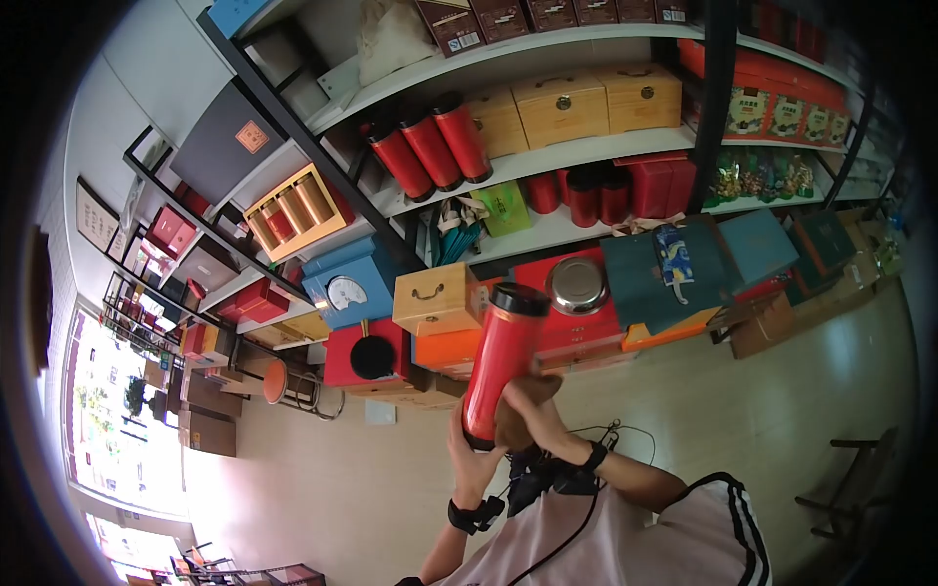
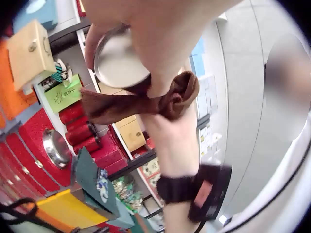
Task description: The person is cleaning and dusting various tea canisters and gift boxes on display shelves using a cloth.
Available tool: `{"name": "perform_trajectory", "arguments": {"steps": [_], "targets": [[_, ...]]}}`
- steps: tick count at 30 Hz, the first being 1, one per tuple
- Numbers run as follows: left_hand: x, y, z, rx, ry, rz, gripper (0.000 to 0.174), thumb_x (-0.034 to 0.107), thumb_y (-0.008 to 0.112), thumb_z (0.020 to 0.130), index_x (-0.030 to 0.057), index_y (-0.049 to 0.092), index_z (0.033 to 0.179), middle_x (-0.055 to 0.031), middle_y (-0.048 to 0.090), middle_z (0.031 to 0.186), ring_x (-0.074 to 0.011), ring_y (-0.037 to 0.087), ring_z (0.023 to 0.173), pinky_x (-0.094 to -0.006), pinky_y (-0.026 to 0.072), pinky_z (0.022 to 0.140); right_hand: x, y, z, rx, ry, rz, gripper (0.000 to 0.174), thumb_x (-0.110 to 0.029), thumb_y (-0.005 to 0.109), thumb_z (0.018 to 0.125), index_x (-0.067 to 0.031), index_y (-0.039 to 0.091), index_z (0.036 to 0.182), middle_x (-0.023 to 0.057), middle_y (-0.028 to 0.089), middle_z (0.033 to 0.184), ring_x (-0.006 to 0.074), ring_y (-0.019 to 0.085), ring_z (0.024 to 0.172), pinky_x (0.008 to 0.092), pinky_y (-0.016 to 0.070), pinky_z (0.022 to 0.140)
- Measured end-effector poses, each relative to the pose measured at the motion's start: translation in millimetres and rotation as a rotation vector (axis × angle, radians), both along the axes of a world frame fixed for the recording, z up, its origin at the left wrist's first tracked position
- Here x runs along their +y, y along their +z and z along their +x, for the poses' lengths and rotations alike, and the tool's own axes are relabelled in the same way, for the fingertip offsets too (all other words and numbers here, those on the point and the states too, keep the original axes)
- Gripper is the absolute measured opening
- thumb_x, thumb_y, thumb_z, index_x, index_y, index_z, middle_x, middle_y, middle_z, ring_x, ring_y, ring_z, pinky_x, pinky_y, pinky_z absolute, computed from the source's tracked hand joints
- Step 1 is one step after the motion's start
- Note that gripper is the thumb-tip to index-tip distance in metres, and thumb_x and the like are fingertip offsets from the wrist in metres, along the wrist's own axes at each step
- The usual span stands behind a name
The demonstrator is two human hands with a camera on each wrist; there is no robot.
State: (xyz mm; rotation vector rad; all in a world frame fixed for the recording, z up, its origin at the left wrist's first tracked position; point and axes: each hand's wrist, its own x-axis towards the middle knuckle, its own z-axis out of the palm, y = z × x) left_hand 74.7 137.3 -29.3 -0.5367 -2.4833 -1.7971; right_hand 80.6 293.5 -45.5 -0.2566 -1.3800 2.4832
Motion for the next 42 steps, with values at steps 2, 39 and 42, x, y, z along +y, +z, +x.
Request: {"name": "perform_trajectory", "arguments": {"steps": [2,39,42], "targets": [[5,3,13,0.246,0.162,-0.197,0.09,0.014,0.091,0.071,-0.0018,0.045,0.146,-0.0232,0.054,0.13,-0.0374,0.058,0.118,-0.0448,0.0492,0.1,27,0,-18,-0.011,0.034,-0.327,0.047,-0.04,0.057,0.106,-0.0058,0.05,0.137,0.0048,0.064,0.122,0.0127,0.06,0.106,0.0305,0.0493,0.091],[-79,15,-29,-0.038,-0.452,-0.221,0.081,0.015,0.099,0.059,-0.0001,0.062,0.13,-0.016,0.062,0.118,-0.0268,0.064,0.108,-0.0378,0.054,0.093,109,-16,-9,-0.399,0.267,-0.117,0.045,-0.039,0.062,0.1,0.0055,0.064,0.096,0.0185,0.07,0.086,0.0268,0.07,0.07,0.0423,0.0566,0.09],[-64,5,-21,-0.014,-0.35,-0.202,0.08,0.015,0.098,0.06,0.0021,0.062,0.13,-0.0164,0.061,0.12,-0.0301,0.065,0.107,-0.0405,0.0552,0.092,111,-3,-8,-0.167,0.187,-0.108,0.039,-0.034,0.059,0.103,0.0037,0.068,0.098,0.0164,0.073,0.09,0.0232,0.072,0.08,0.0333,0.0574,0.079]]}}
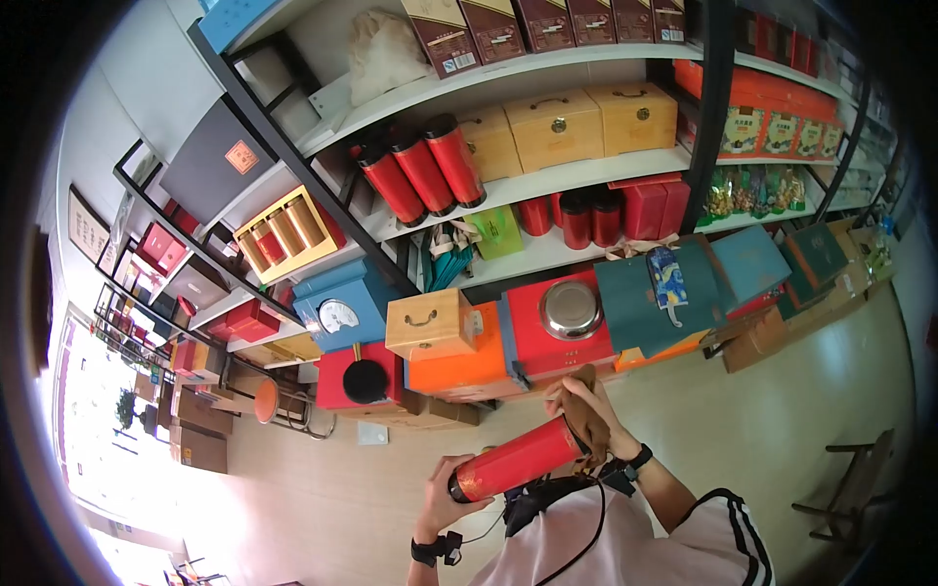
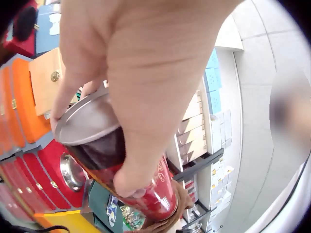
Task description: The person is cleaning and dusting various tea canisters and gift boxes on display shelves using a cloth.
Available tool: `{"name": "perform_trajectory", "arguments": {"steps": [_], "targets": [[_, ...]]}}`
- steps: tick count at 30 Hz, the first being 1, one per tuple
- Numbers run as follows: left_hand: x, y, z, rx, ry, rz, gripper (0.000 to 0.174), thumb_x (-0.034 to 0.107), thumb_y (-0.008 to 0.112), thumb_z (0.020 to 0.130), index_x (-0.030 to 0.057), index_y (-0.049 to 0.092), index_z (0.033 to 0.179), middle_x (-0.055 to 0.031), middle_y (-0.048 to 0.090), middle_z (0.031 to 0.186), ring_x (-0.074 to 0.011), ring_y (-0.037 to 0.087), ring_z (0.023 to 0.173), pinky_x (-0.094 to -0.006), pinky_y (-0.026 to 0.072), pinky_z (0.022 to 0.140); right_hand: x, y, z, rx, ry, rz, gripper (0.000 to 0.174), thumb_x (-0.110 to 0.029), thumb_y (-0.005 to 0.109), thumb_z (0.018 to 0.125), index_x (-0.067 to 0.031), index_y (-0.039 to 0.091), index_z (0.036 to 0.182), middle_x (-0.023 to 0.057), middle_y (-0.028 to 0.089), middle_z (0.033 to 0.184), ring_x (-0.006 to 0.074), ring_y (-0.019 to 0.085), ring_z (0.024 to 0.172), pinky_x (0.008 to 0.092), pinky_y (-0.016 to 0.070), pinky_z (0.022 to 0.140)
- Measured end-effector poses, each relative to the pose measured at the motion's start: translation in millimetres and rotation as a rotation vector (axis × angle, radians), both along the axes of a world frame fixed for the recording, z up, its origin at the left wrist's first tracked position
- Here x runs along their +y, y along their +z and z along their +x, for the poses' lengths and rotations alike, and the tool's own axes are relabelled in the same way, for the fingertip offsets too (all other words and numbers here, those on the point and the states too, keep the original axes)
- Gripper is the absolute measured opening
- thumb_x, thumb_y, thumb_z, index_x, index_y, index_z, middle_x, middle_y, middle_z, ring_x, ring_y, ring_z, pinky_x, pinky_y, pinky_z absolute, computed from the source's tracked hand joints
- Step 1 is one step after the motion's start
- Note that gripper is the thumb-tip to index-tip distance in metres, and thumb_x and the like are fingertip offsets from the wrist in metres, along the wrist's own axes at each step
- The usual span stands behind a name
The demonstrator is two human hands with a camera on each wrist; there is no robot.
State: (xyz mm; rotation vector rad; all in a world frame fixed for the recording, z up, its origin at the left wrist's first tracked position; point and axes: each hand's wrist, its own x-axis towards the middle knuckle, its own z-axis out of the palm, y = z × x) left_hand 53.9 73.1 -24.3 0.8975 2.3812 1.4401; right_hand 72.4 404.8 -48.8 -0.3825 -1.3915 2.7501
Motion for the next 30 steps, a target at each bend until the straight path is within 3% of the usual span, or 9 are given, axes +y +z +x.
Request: {"name": "perform_trajectory", "arguments": {"steps": [6,10,18,19,20,23,25,26,30], "targets": [[26,-6,3,0.534,0.032,-0.234,0.064,0.003,0.081,0.074,0.007,0.063,0.135,-0.0167,0.056,0.129,-0.0347,0.056,0.119,-0.0476,0.0515,0.103,3,-9,15,-0.031,-0.084,0.455,0.039,-0.028,0.053,0.106,0.0053,0.071,0.098,0.0158,0.074,0.096,0.0236,0.071,0.093,0.0335,0.0537,0.088],[26,-1,-19,0.932,-0.237,-0.31,0.055,0.007,0.068,0.083,0.0125,0.064,0.138,-0.0111,0.056,0.131,-0.0296,0.055,0.125,-0.0541,0.05,0.106,16,-20,23,-0.333,-0.204,0.007,0.037,-0.036,0.058,0.103,-0.0001,0.067,0.098,0.0095,0.07,0.085,0.0205,0.069,0.077,0.0308,0.0553,0.068],[28,16,-84,0.764,-0.314,-0.112,0.059,0.0,0.076,0.073,0.0126,0.069,0.129,-0.0132,0.059,0.127,-0.0342,0.059,0.121,-0.0521,0.0537,0.105,18,-19,18,-0.213,-0.26,-0.134,0.038,-0.036,0.061,0.102,0.0002,0.06,0.113,0.0115,0.066,0.081,0.0232,0.067,0.079,0.0362,0.0553,0.087],[29,10,-94,0.702,-0.307,-0.065,0.063,0.0,0.082,0.068,0.0096,0.069,0.129,-0.015,0.059,0.129,-0.036,0.06,0.121,-0.0496,0.0536,0.104,18,-18,11,-0.203,-0.276,-0.08,0.039,-0.035,0.056,0.104,0.0004,0.059,0.119,0.0123,0.068,0.082,0.0236,0.068,0.08,0.0363,0.055,0.088],[16,12,-108,0.71,-0.266,-0.09,0.063,0.0,0.082,0.068,0.0096,0.069,0.129,-0.015,0.059,0.129,-0.036,0.06,0.121,-0.0496,0.0536,0.104,-8,-10,3,0.063,-0.374,0.519,0.04,-0.036,0.052,0.107,-0.0004,0.058,0.125,0.0102,0.071,0.096,0.019,0.069,0.091,0.0354,0.0535,0.091],[46,9,-124,0.254,0.083,0.266,0.073,0.016,0.095,0.064,0.0044,0.067,0.13,-0.017,0.061,0.127,-0.0333,0.062,0.116,-0.0429,0.0534,0.1,-5,-42,-15,0.103,-0.213,0.565,0.044,-0.038,0.049,0.107,-0.0017,0.056,0.132,0.0099,0.069,0.114,0.0148,0.065,0.107,0.0362,0.0518,0.096],[57,-3,-133,0.235,0.118,0.304,0.084,0.021,0.096,0.063,0.0035,0.058,0.136,-0.0183,0.063,0.123,-0.034,0.064,0.112,-0.0422,0.0518,0.099,-13,-66,-7,0.065,-0.256,0.211,0.044,-0.024,0.061,0.102,-0.0016,0.053,0.139,0.0092,0.062,0.13,0.0148,0.06,0.118,0.0363,0.0498,0.1],[71,-3,-146,0.03,0.144,0.388,0.085,0.022,0.096,0.066,0.0033,0.056,0.138,-0.0183,0.063,0.121,-0.0331,0.064,0.112,-0.0404,0.0507,0.1,-31,-25,-49,0.023,-0.096,0.638,0.055,-0.009,0.072,0.092,0.0007,0.05,0.142,0.0106,0.058,0.137,0.0177,0.06,0.121,0.0385,0.0489,0.103],[82,-14,-170,-0.03,0.193,0.409,0.082,0.022,0.094,0.067,0.0013,0.056,0.137,-0.0179,0.062,0.121,-0.0328,0.063,0.114,-0.0404,0.0505,0.1,-70,27,-80,0.122,-0.051,0.409,0.066,-0.005,0.081,0.085,0.0028,0.049,0.142,0.0123,0.056,0.14,0.0209,0.065,0.113,0.037,0.0516,0.098]]}}
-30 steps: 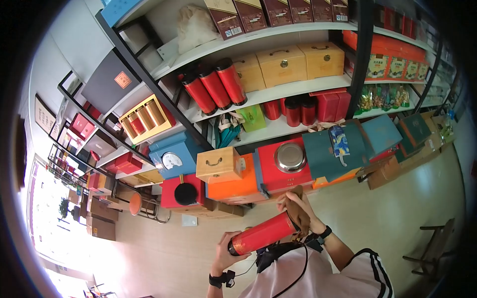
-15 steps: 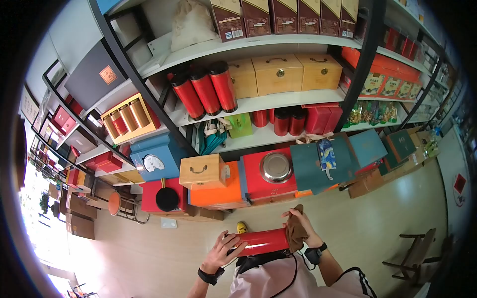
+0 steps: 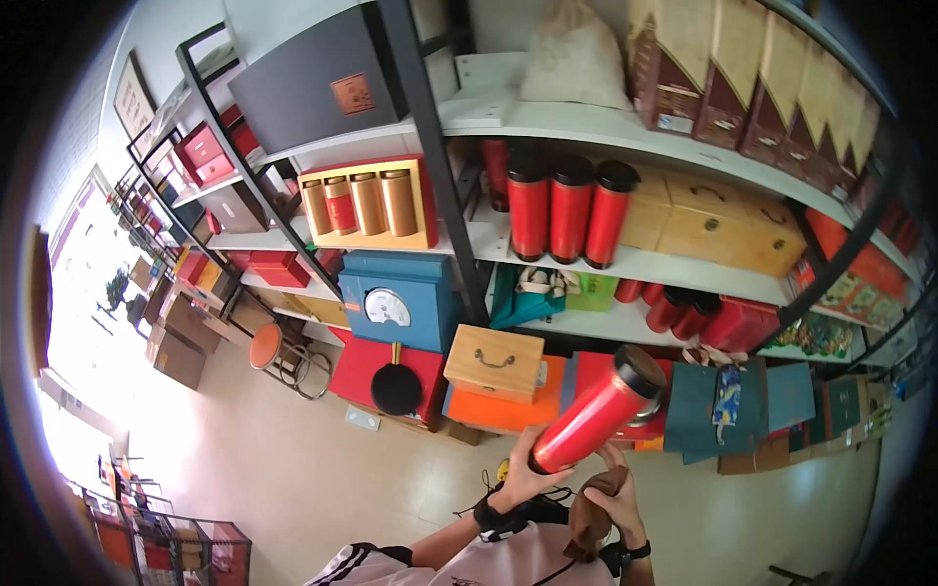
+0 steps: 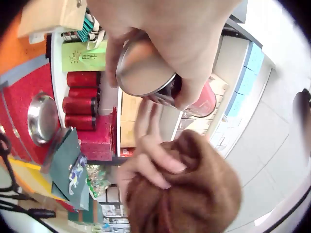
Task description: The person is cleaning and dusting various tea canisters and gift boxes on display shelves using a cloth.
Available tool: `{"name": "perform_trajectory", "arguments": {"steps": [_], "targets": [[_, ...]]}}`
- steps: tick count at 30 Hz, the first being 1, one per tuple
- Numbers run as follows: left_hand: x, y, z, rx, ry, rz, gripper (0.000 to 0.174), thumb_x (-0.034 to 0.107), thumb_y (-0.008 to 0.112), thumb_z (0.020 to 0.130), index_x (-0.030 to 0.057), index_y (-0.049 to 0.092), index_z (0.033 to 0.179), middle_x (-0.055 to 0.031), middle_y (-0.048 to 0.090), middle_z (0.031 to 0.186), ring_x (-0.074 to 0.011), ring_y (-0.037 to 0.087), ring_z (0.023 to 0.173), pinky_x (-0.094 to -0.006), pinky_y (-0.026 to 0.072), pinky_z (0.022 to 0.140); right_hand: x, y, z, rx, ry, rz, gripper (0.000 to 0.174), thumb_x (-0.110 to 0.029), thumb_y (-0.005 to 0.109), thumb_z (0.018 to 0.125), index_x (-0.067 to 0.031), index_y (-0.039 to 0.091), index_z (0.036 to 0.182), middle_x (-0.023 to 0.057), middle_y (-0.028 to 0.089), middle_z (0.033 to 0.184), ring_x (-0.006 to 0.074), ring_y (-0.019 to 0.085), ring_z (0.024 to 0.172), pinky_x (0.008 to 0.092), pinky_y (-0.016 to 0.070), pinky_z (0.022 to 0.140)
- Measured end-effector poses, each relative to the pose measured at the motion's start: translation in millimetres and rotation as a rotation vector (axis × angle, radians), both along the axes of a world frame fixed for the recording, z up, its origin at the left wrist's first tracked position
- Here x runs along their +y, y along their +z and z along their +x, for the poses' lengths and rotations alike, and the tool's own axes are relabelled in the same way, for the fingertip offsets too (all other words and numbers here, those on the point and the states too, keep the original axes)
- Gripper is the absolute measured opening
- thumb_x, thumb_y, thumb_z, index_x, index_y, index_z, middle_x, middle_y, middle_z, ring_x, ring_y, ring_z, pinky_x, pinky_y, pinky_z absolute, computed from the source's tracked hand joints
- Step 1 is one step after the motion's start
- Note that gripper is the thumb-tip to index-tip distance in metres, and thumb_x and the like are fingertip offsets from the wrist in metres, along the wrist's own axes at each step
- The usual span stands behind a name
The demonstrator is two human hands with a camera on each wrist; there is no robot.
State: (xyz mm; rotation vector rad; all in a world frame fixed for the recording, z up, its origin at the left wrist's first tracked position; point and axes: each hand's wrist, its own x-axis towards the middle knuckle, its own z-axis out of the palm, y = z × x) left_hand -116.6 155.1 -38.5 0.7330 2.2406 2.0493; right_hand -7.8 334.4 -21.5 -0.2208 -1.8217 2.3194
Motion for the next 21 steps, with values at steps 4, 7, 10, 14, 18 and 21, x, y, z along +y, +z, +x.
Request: {"name": "perform_trajectory", "arguments": {"steps": [4,7,10,14,18,21], "targets": [[-17,-22,-23,0.095,-0.154,-0.097,0.084,0.018,0.093,0.068,0.0021,0.054,0.141,-0.0207,0.056,0.13,-0.0378,0.059,0.122,-0.0442,0.0509,0.103,-4,-34,-35,-0.128,-0.113,-0.039,0.062,-0.011,0.085,0.084,0.0038,0.053,0.136,0.0137,0.067,0.123,0.0211,0.071,0.1,0.0338,0.0568,0.089],[-45,-33,-45,0.093,-0.278,-0.172,0.09,0.019,0.091,0.07,0.0027,0.047,0.146,-0.0225,0.052,0.135,-0.0425,0.055,0.125,-0.0466,0.0503,0.105,-19,-22,-55,-0.179,-0.146,0.091,0.07,-0.01,0.091,0.079,0.0014,0.053,0.136,0.0101,0.067,0.122,0.0196,0.064,0.116,0.0359,0.0538,0.1],[-57,-57,-65,0.151,-0.354,-0.279,0.091,0.026,0.088,0.077,0.0013,0.039,0.15,-0.0238,0.051,0.137,-0.0445,0.055,0.126,-0.0464,0.051,0.103,-10,-10,-84,-0.06,-0.182,0.091,0.074,-0.005,0.091,0.077,-0.0006,0.051,0.139,0.0087,0.061,0.133,0.0188,0.059,0.125,0.0379,0.0495,0.107],[-76,-101,-87,0.089,-0.387,-0.388,0.085,0.03,0.079,0.087,-0.0012,0.033,0.151,-0.0246,0.053,0.134,-0.0414,0.06,0.121,-0.0457,0.0547,0.095,56,45,-147,0.105,-0.481,0.259,0.076,-0.017,0.091,0.08,-0.0015,0.048,0.14,0.0092,0.062,0.133,0.0209,0.061,0.123,0.0386,0.0476,0.108],[-97,-122,-97,0.1,-0.401,-0.525,0.073,0.024,0.076,0.09,0.0009,0.037,0.147,-0.0208,0.058,0.128,-0.0361,0.065,0.111,-0.0467,0.0567,0.086,170,48,-236,0.161,-0.617,0.528,0.073,-0.027,0.092,0.078,0.0003,0.053,0.133,0.0103,0.067,0.125,0.0215,0.063,0.116,0.0377,0.0494,0.102],[-114,-138,-100,0.008,-0.381,-0.559,0.062,0.02,0.073,0.091,0.0045,0.042,0.142,-0.0142,0.065,0.119,-0.0321,0.07,0.096,-0.046,0.0577,0.079,198,68,-298,0.193,-0.658,0.669,0.072,-0.028,0.092,0.077,0.0006,0.055,0.132,0.0137,0.07,0.121,0.0225,0.067,0.113,0.0383,0.0521,0.099]]}}
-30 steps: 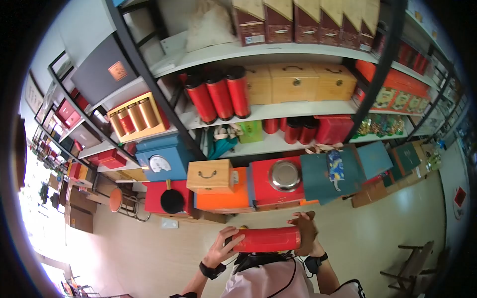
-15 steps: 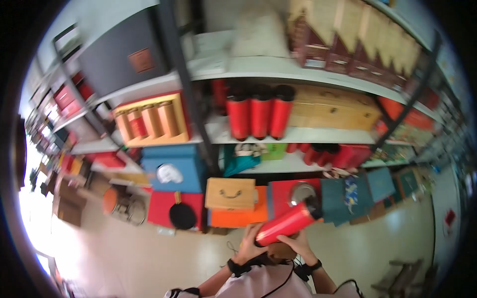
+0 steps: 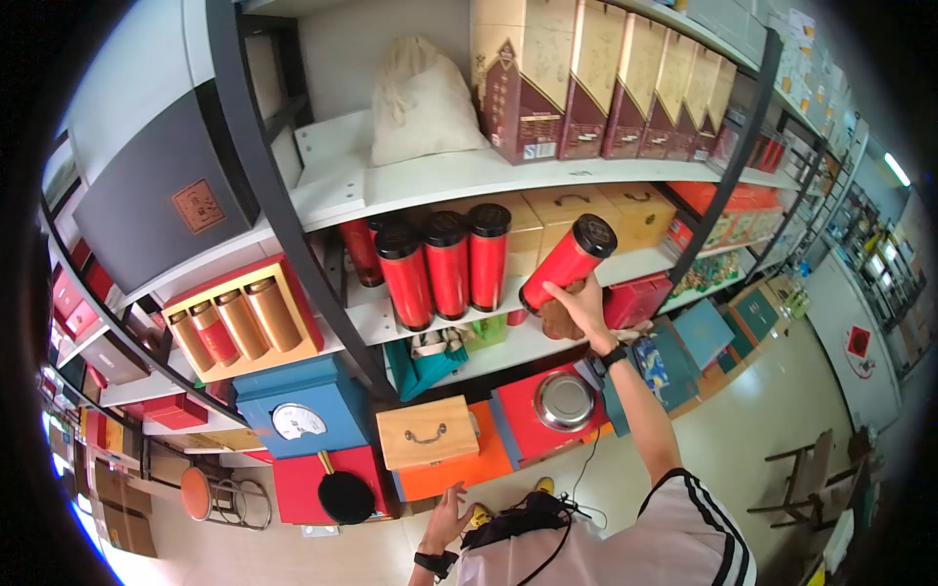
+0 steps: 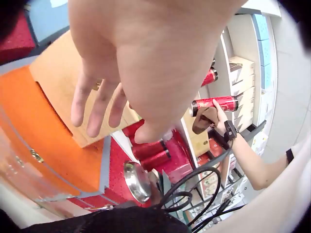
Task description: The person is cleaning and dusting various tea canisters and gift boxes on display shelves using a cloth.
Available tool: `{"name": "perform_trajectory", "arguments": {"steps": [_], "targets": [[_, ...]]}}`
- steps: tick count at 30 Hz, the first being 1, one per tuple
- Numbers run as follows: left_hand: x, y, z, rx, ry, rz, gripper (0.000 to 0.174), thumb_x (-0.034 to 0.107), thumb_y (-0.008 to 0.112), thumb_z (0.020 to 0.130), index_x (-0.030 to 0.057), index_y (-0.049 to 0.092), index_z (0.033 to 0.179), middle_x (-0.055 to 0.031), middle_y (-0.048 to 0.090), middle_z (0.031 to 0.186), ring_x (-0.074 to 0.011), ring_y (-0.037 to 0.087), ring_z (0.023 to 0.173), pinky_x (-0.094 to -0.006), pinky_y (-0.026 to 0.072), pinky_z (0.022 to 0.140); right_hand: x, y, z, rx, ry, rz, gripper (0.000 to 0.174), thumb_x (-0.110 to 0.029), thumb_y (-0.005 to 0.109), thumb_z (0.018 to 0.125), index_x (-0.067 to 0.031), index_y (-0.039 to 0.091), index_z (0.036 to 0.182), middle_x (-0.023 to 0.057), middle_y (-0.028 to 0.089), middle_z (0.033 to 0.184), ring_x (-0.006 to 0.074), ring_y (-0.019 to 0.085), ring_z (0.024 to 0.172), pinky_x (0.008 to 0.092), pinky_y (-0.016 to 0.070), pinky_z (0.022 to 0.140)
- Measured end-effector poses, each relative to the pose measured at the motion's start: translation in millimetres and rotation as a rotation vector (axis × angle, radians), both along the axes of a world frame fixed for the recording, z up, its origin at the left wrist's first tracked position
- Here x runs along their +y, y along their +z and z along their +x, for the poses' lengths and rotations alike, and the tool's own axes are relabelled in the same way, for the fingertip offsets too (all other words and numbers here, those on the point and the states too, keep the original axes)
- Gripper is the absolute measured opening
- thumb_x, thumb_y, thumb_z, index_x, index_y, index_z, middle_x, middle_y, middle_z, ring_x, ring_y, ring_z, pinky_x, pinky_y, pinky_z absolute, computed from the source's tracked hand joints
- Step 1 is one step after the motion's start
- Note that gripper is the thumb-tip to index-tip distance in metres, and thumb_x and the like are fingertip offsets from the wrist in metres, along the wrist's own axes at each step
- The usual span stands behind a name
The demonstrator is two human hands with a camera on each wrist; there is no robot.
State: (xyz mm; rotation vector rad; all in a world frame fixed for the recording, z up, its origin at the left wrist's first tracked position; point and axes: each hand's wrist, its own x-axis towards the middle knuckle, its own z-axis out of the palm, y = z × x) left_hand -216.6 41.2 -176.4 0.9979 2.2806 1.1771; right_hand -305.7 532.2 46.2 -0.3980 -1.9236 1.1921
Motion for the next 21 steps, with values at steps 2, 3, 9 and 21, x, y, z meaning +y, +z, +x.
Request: {"name": "perform_trajectory", "arguments": {"steps": [2,3,9,21], "targets": [[-13,-10,1,-0.023,0.06,-0.033,0.063,0.02,0.073,0.091,0.0043,0.041,0.143,-0.0141,0.065,0.118,-0.0321,0.07,0.095,-0.0459,0.0576,0.079,5,-1,-24,0.027,0.004,0.023,0.072,-0.028,0.092,0.076,0.0005,0.056,0.132,0.0147,0.07,0.121,0.0232,0.067,0.112,0.0386,0.0528,0.099],[-18,-12,3,-0.056,0.106,-0.062,0.064,0.019,0.073,0.091,0.0041,0.04,0.144,-0.0141,0.065,0.118,-0.0321,0.071,0.094,-0.0458,0.0576,0.078,4,1,-31,0.013,-0.003,0.049,0.073,-0.029,0.093,0.076,0.0005,0.056,0.132,0.0152,0.071,0.121,0.024,0.067,0.112,0.0387,0.0528,0.099],[-55,-38,21,-0.125,0.36,0.0,0.062,0.009,0.073,0.09,0.0049,0.04,0.143,-0.0143,0.067,0.113,-0.0273,0.071,0.088,-0.0385,0.0573,0.075,15,-19,-69,0.021,0.091,0.087,0.069,-0.031,0.091,0.078,0.0005,0.058,0.13,0.0144,0.071,0.121,0.0246,0.068,0.111,0.0387,0.0514,0.1],[-88,-57,68,-0.345,0.651,-0.025,0.051,0.014,0.068,0.095,0.0047,0.046,0.139,-0.0126,0.07,0.108,-0.0277,0.071,0.088,-0.0407,0.0563,0.079,36,-33,-92,-0.173,0.259,0.228,0.07,-0.032,0.084,0.088,0.0062,0.052,0.137,0.0177,0.063,0.131,0.0287,0.059,0.121,0.0385,0.0428,0.108]]}}
